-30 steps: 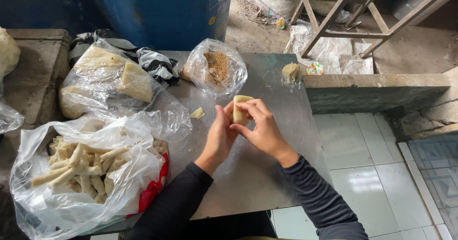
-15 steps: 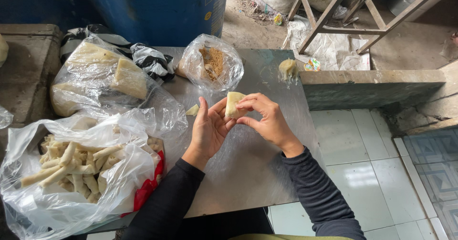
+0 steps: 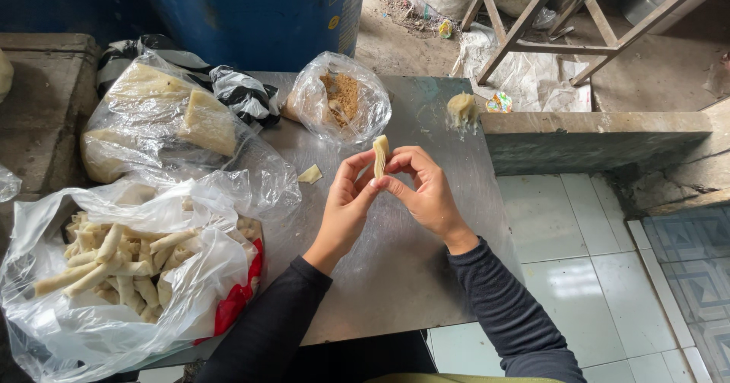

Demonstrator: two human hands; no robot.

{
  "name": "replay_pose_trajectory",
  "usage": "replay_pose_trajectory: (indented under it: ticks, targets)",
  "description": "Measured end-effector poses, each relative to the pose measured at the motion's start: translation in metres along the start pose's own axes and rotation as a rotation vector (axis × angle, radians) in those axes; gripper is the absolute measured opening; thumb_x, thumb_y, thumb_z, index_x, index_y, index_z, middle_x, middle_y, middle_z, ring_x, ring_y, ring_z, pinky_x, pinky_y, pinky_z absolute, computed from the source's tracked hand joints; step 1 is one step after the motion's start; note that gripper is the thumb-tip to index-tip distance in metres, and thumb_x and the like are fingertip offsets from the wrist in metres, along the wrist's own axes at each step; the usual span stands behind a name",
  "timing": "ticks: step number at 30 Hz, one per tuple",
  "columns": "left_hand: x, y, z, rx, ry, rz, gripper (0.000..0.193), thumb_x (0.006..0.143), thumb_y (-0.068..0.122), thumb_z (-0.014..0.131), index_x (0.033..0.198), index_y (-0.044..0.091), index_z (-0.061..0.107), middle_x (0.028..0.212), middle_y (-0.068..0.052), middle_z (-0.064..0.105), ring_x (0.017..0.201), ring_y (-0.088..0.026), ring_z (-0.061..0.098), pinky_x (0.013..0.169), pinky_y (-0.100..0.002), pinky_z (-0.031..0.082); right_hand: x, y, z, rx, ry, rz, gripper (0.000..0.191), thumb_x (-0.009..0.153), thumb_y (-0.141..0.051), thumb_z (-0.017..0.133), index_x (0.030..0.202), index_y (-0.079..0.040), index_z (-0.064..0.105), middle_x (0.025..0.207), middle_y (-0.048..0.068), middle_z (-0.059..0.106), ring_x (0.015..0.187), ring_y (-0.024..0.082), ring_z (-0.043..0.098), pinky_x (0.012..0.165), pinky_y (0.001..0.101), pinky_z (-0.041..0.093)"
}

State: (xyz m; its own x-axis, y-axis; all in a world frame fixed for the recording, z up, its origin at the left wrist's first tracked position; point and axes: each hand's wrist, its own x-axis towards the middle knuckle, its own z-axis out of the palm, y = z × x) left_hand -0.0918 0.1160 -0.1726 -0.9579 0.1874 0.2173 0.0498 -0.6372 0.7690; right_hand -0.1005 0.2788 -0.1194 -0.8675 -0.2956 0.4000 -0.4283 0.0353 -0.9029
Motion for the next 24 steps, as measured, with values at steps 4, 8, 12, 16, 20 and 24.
replay_pose_trajectory:
  ticks: [4,8,12,16,20,24]
  targets:
    - [-0.001,0.002,0.005,0.076,-0.010,0.043,0.043,0.103,0.000,0.058,0.144,0.002,0.044,0.149,-0.010,0.051,0.142,-0.018,0.050,0.113,-0.034,0.047,-0.001,0.006,0.000,0.095,0.034,0.088,0.012,0.098,-0.005,0.072,0.106,0.001,0.065,0.124,0.006,0.059,0.111,0.011,0.061,0.099,0.0283,0.052]
    - [-0.001,0.007,0.010,0.121,-0.020,0.067,0.043,0.101,0.000,0.059,0.141,0.001,0.044,0.150,-0.008,0.050,0.143,-0.017,0.048,0.113,-0.033,0.047,-0.003,0.007,-0.002,0.085,0.057,0.147,0.009,0.100,-0.006,0.067,0.105,0.001,0.067,0.121,0.005,0.061,0.104,0.009,0.062,0.092,0.0269,0.053]
    - [-0.001,0.008,0.009,0.141,0.048,0.028,0.045,0.099,0.002,0.065,0.140,0.001,0.045,0.142,-0.010,0.055,0.135,-0.018,0.054,0.104,-0.034,0.052,-0.003,0.008,-0.003,0.118,0.066,0.193,0.008,0.101,-0.006,0.064,0.105,0.000,0.065,0.115,0.003,0.062,0.100,0.007,0.061,0.090,0.0255,0.053]
    - [0.000,0.004,0.005,0.172,0.138,0.011,0.044,0.099,0.003,0.065,0.139,-0.001,0.048,0.137,-0.012,0.058,0.125,-0.019,0.060,0.099,-0.033,0.055,-0.007,0.012,-0.001,0.108,0.061,0.175,0.006,0.102,-0.006,0.064,0.104,0.000,0.064,0.114,0.002,0.060,0.098,0.006,0.059,0.089,0.0249,0.052]
    - [0.002,0.000,-0.002,0.048,0.256,-0.097,0.051,0.093,0.001,0.057,0.143,0.002,0.044,0.133,-0.010,0.059,0.116,-0.016,0.062,0.091,-0.032,0.056,-0.005,0.019,0.001,0.261,0.116,0.238,0.007,0.102,-0.006,0.060,0.108,-0.002,0.063,0.110,0.002,0.063,0.098,0.006,0.058,0.091,0.0256,0.050]
    - [0.003,0.000,-0.007,-0.045,0.319,-0.142,0.052,0.092,-0.001,0.055,0.143,0.002,0.046,0.130,-0.008,0.060,0.112,-0.014,0.063,0.090,-0.030,0.056,-0.001,0.028,-0.008,0.663,0.214,0.347,0.011,0.103,-0.009,0.055,0.108,-0.002,0.063,0.109,0.005,0.065,0.102,0.012,0.060,0.098,0.0299,0.047]
